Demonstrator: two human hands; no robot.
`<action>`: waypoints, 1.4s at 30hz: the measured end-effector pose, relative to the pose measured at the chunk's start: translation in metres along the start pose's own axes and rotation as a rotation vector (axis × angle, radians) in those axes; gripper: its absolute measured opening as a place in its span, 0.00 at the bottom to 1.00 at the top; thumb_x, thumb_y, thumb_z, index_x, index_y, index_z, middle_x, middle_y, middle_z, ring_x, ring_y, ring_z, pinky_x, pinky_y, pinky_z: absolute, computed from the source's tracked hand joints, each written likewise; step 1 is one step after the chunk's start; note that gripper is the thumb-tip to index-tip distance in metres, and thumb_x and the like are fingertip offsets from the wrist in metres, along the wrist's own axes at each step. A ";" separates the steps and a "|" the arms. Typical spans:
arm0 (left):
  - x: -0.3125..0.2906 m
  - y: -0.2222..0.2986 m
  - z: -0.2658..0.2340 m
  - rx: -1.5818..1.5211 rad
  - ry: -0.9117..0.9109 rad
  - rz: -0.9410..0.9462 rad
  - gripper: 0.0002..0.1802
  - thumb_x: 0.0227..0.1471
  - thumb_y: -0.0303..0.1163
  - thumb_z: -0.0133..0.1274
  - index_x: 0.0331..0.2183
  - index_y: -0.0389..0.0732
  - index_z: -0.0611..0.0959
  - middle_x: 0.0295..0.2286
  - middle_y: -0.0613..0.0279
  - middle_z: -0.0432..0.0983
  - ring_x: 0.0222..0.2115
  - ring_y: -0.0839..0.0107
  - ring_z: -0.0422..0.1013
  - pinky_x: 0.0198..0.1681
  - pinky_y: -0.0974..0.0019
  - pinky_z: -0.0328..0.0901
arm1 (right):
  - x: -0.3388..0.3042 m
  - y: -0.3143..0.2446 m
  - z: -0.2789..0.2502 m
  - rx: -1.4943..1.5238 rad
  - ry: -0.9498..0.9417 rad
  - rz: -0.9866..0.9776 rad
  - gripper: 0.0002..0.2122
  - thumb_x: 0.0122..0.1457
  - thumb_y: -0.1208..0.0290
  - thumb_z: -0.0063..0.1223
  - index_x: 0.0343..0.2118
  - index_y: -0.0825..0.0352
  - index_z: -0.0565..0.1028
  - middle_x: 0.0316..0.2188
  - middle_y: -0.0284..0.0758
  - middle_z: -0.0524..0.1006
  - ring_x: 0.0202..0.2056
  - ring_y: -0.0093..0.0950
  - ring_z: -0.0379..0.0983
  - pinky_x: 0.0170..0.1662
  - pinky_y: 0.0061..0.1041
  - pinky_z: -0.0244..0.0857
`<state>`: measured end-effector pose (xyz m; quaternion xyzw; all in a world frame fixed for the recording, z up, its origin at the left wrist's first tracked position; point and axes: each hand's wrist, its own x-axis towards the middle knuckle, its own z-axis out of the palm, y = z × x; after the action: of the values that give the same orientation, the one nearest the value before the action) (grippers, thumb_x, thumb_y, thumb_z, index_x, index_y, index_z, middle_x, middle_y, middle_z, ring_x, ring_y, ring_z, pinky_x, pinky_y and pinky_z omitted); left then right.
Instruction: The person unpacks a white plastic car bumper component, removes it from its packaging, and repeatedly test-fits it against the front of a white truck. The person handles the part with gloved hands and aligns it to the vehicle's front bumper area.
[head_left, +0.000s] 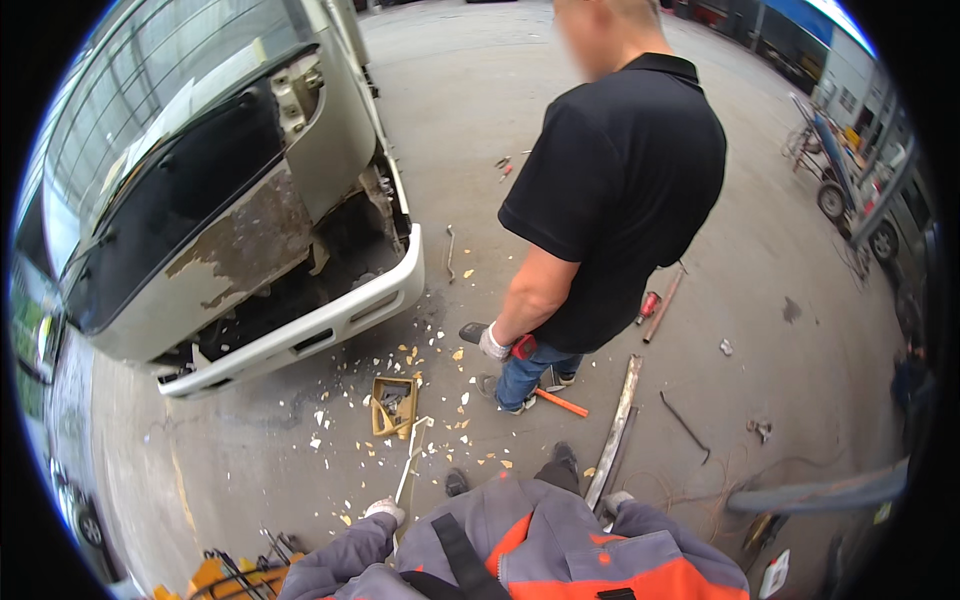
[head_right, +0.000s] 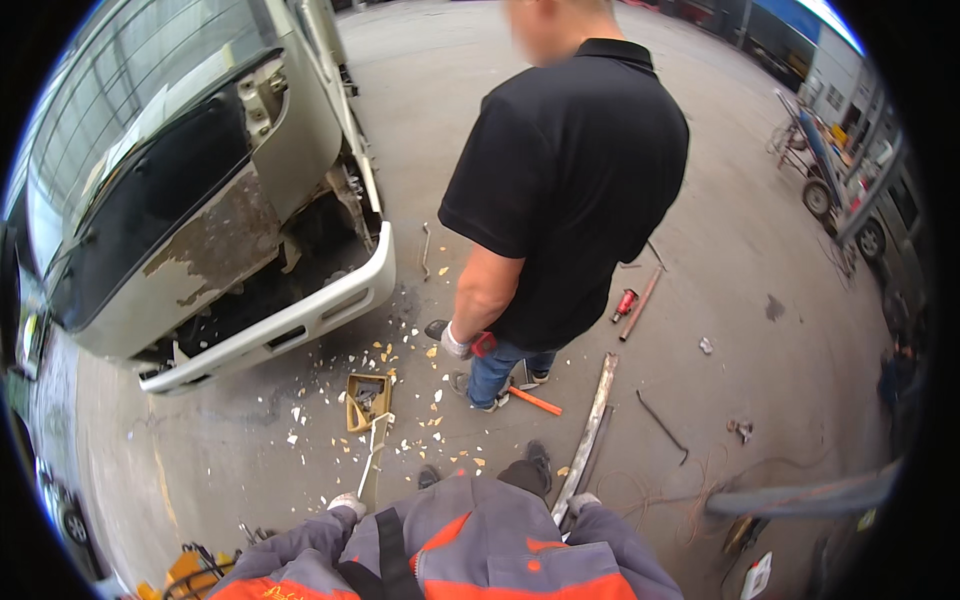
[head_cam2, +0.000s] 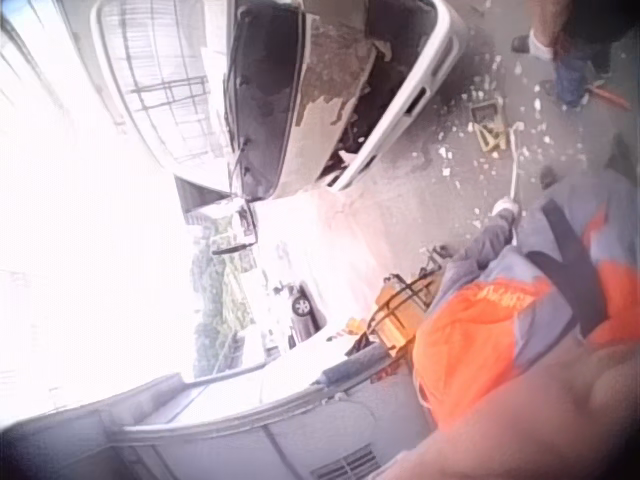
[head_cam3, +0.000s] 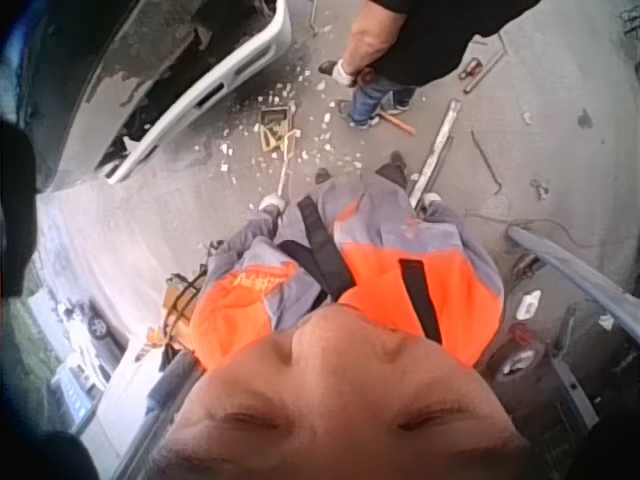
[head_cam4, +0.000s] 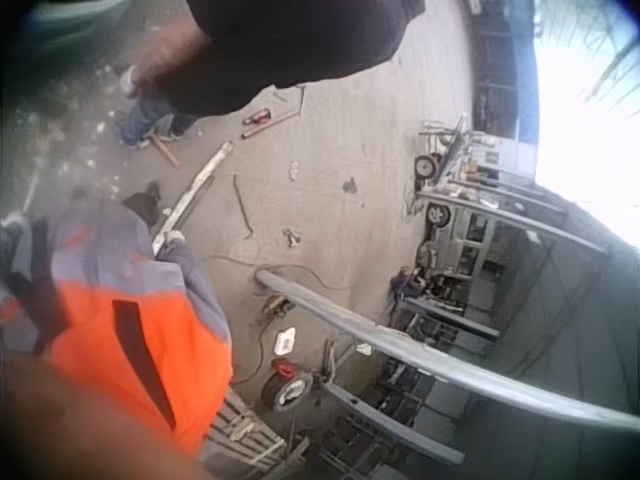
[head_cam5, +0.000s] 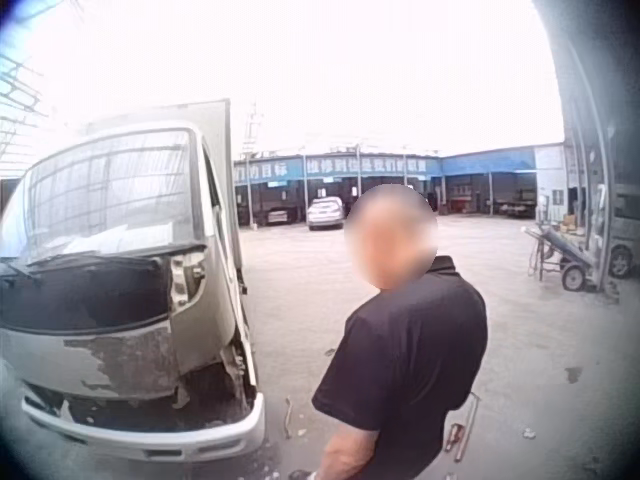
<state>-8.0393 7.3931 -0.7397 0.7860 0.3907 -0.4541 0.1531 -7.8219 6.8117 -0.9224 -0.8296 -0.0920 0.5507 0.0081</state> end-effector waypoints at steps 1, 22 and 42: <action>0.005 0.010 0.019 -0.064 0.005 -0.001 0.27 0.55 0.37 0.45 0.55 0.39 0.79 0.55 0.48 0.74 0.58 0.56 0.70 0.62 0.56 0.64 | 0.012 0.025 -0.002 0.239 -0.009 0.138 0.18 0.66 0.58 0.44 0.39 0.63 0.85 0.36 0.38 0.85 0.40 0.33 0.82 0.43 0.31 0.74; -0.117 0.212 0.173 -0.680 -0.019 -0.330 0.28 0.49 0.39 0.49 0.51 0.40 0.83 0.52 0.45 0.76 0.55 0.54 0.72 0.60 0.56 0.65 | 0.104 -0.166 -0.359 -0.340 0.271 -0.535 0.22 0.63 0.49 0.46 0.38 0.65 0.84 0.31 0.39 0.84 0.32 0.34 0.81 0.40 0.37 0.73; -0.060 0.102 0.060 -0.475 0.027 -0.151 0.26 0.53 0.36 0.48 0.53 0.41 0.81 0.53 0.49 0.76 0.55 0.57 0.73 0.58 0.56 0.67 | 0.083 -0.046 -0.292 -0.328 0.090 -0.380 0.19 0.63 0.59 0.41 0.34 0.67 0.81 0.29 0.42 0.83 0.33 0.37 0.81 0.40 0.38 0.72</action>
<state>-8.0151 7.2628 -0.7335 0.7027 0.5459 -0.3491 0.2939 -7.5297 6.8960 -0.8782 -0.8113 -0.3340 0.4794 -0.0193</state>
